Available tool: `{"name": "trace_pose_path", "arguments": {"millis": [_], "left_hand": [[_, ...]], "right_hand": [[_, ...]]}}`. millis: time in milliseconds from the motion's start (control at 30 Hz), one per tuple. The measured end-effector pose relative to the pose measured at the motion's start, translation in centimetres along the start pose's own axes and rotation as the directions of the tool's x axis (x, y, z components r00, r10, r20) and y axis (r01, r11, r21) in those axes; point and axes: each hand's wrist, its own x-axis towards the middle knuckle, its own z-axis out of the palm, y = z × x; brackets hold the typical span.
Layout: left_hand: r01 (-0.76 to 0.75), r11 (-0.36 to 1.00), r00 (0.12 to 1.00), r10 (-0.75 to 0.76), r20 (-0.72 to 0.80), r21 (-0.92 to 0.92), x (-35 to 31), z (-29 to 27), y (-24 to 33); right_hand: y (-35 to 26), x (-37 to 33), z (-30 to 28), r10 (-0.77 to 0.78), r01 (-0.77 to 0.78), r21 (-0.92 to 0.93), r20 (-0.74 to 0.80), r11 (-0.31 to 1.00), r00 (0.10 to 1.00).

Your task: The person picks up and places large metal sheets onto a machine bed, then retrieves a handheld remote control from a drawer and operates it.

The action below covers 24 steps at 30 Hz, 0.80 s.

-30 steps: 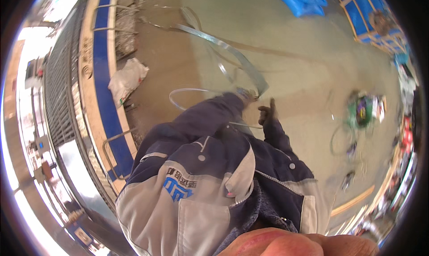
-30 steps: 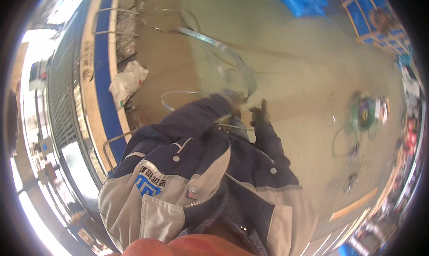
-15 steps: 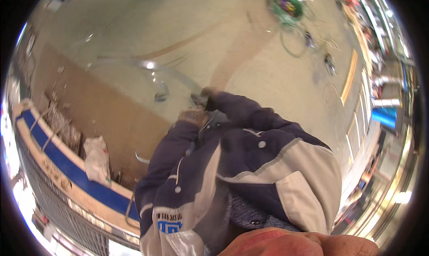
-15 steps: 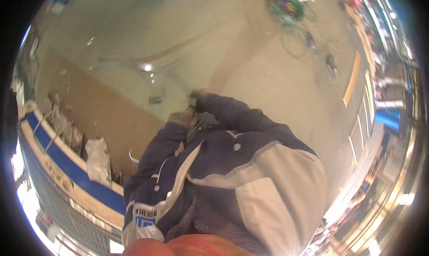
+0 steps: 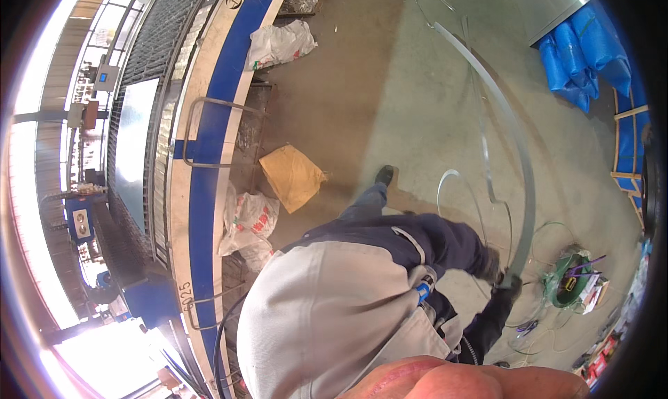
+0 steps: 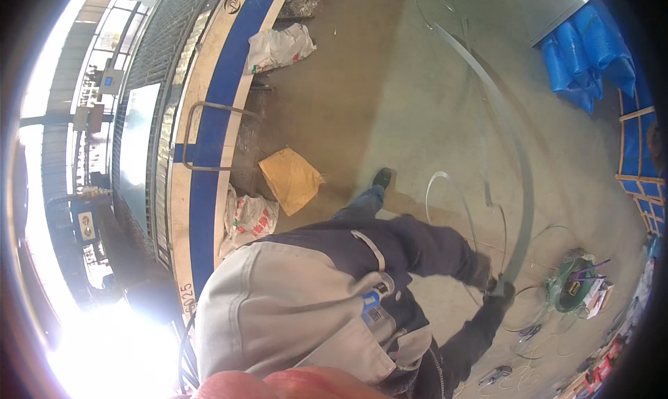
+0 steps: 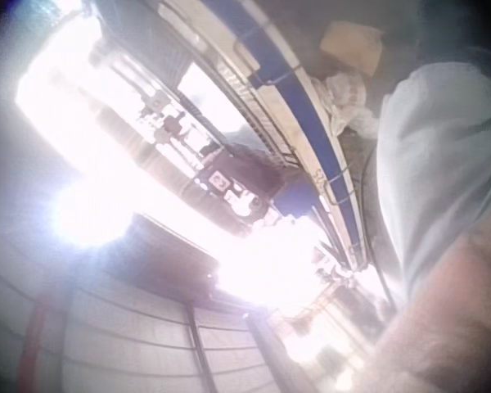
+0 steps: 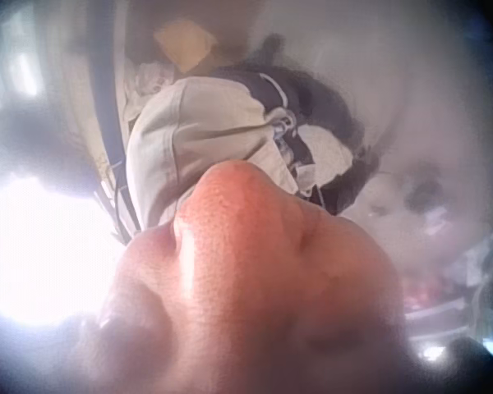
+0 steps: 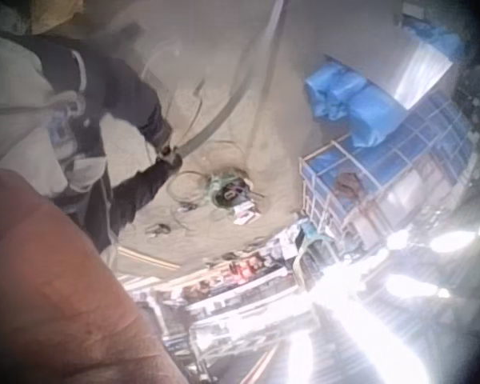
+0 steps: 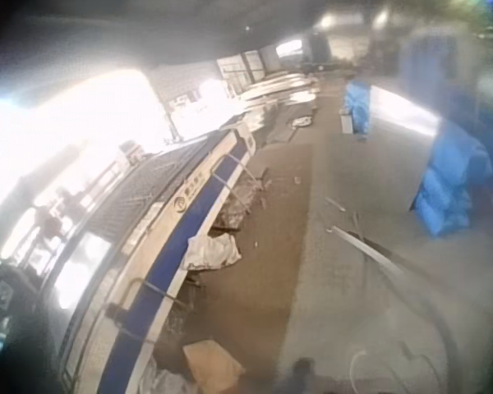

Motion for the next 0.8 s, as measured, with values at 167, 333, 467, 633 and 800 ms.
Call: {"name": "trace_pose_path", "arguments": {"millis": [167, 333, 467, 633, 800], "left_hand": [[-0.085, 0.993, 0.926, 0.048, -0.373, -0.082, 0.5, 4.2, 8.1], [-0.012, 0.983, 0.949, -0.047, -0.312, -0.185, -4.4, 4.4, 3.5], [0.118, 0.947, 0.876, -0.241, -0.417, -0.299, -13.6, 1.4, -0.7], [0.365, 0.647, 0.560, -0.727, -0.398, -0.669, -31.9, 0.3, -4.0], [0.488, 0.379, 0.180, -0.925, -0.335, -0.786, -50.0, 7.2, -4.1]], "right_hand": [[0.3, -3.2, -13.4, -0.603, 0.414, -0.903, 0.269, 0.112, 0.751], [6.3, 1.9, -4.4, 0.101, -0.149, -0.449, -0.129, 0.881, 0.986], [9.3, 3.7, 5.5, 0.286, -0.240, -0.608, -0.022, 0.757, 0.958], [13.3, 3.7, 18.8, 0.373, -0.183, -0.774, 0.073, 0.606, 0.925], [18.3, 0.0, 34.9, 0.363, 0.077, -0.834, 0.319, 0.546, 0.876]]}}
